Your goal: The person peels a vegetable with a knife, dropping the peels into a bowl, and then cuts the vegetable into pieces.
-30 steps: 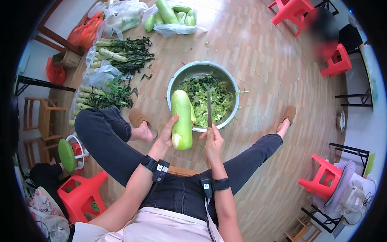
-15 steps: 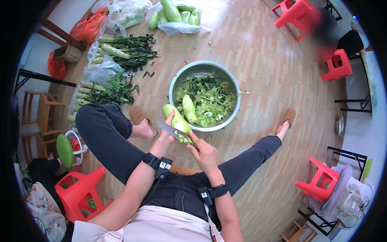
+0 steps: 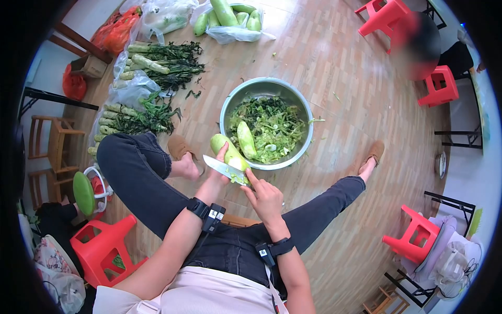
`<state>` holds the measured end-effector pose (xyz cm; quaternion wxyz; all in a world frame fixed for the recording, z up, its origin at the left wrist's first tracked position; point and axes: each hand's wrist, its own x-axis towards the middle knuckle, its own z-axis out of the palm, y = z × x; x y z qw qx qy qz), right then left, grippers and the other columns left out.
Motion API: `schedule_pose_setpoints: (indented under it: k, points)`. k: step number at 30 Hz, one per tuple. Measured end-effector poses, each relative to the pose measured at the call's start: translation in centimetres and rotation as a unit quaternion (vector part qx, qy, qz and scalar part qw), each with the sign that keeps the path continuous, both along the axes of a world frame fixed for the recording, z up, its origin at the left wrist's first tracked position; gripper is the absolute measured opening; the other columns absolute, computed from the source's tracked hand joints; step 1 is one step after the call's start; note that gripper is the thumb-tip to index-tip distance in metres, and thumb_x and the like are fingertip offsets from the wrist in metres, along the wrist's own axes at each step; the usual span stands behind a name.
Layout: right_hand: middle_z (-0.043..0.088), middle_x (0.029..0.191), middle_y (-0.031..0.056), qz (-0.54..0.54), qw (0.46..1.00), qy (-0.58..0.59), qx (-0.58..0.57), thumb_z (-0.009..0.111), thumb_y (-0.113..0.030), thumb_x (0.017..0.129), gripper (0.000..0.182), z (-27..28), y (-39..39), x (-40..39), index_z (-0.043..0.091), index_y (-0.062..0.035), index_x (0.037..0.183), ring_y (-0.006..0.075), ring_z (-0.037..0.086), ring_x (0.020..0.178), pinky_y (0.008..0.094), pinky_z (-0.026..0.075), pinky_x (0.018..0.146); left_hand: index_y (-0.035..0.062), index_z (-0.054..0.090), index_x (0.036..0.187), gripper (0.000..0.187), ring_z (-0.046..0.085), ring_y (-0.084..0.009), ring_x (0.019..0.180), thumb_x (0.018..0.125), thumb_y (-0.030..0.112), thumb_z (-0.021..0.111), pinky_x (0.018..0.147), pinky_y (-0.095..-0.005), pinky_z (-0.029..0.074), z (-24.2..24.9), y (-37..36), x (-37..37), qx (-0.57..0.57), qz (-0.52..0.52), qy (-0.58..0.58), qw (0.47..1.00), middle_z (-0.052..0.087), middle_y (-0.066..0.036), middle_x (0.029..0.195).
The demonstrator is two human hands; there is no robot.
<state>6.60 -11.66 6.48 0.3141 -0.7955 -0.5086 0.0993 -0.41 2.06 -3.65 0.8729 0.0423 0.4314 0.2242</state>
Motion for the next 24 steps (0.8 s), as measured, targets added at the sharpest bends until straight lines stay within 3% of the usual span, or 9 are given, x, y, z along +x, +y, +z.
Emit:
schedule_pose_setpoints:
  k: [5,7,11,16,19,23,24]
  points:
    - [0.051,0.059,0.0025,-0.009,1.0,0.005,-0.014,0.065,-0.03,0.073,0.047,0.3,0.0,-0.1,0.055,-0.0152,0.117,0.0166,0.053,0.051,0.0286,0.042,0.049,0.0087,0.048,0.104,0.043,0.059,-0.0223,0.079,0.079,0.041,0.059,0.071,-0.0374,0.049,0.4,-0.1,0.2,0.01,0.004,0.02,1.0,0.057,-0.009,0.09]
    - [0.056,0.065,0.0066,-0.018,0.998,0.047,-0.041,0.066,-0.025,0.074,0.045,0.6,0.0,-0.2,0.055,-0.015,0.116,0.0194,0.055,0.054,0.0289,0.044,0.052,0.0085,0.048,0.105,0.043,0.058,-0.0223,0.08,0.079,0.041,0.06,0.072,-0.0372,0.049,0.9,-0.2,0.3,0.023,0.008,0.034,0.999,0.057,-0.009,0.091]
    - [0.055,0.062,0.0028,-0.045,0.996,0.065,-0.034,0.064,-0.03,0.074,0.044,0.4,0.2,-0.5,0.055,-0.0182,0.116,0.0167,0.055,0.053,0.0286,0.043,0.049,0.0072,0.046,0.109,0.047,0.058,-0.0224,0.083,0.079,0.041,0.059,0.073,-0.0369,0.049,2.3,-0.1,0.5,0.063,0.002,0.076,0.995,0.056,-0.009,0.093]
    - [0.051,0.058,0.0028,-0.079,0.996,0.0,-0.049,0.063,-0.03,0.076,0.041,0.0,0.1,-0.9,0.057,-0.0201,0.114,0.0175,0.053,0.05,0.0301,0.042,0.047,0.0058,0.045,0.111,0.048,0.057,-0.0234,0.087,0.08,0.041,0.057,0.076,-0.0379,0.047,0.9,-0.8,0.5,0.037,-0.009,0.065,0.997,0.057,-0.009,0.095]
    - [0.049,0.056,0.0031,-0.093,0.994,-0.025,-0.049,0.063,-0.03,0.076,0.039,-0.7,-0.3,-1.1,0.057,-0.021,0.114,0.0181,0.051,0.048,0.0308,0.041,0.045,0.0048,0.044,0.117,0.051,0.056,-0.0227,0.092,0.081,0.038,0.057,0.08,-0.0363,0.046,-0.4,-1.6,0.5,-0.01,0.004,0.085,0.996,0.056,-0.01,0.105]
    - [0.058,0.066,0.0067,-0.107,0.988,0.052,-0.098,0.056,-0.037,0.08,0.039,-1.1,-0.5,-1.4,0.055,-0.0202,0.116,0.0235,0.059,0.058,0.0344,0.045,0.049,0.0058,0.044,0.118,0.053,0.055,-0.0247,0.096,0.081,0.042,0.055,0.085,-0.0394,0.044,-2.4,-1.9,-0.7,-0.027,-0.006,0.086,0.996,0.054,-0.011,0.108]
    - [0.061,0.077,0.0089,-0.09,0.982,0.086,-0.14,0.055,-0.035,0.082,0.04,-0.8,-0.3,-1.5,0.051,-0.0204,0.119,0.0258,0.06,0.065,0.035,0.047,0.054,0.0059,0.044,0.119,0.054,0.055,-0.0253,0.096,0.081,0.043,0.054,0.085,-0.0398,0.043,-3.4,-1.8,-1.0,-0.032,-0.006,0.086,0.996,0.054,-0.011,0.109]
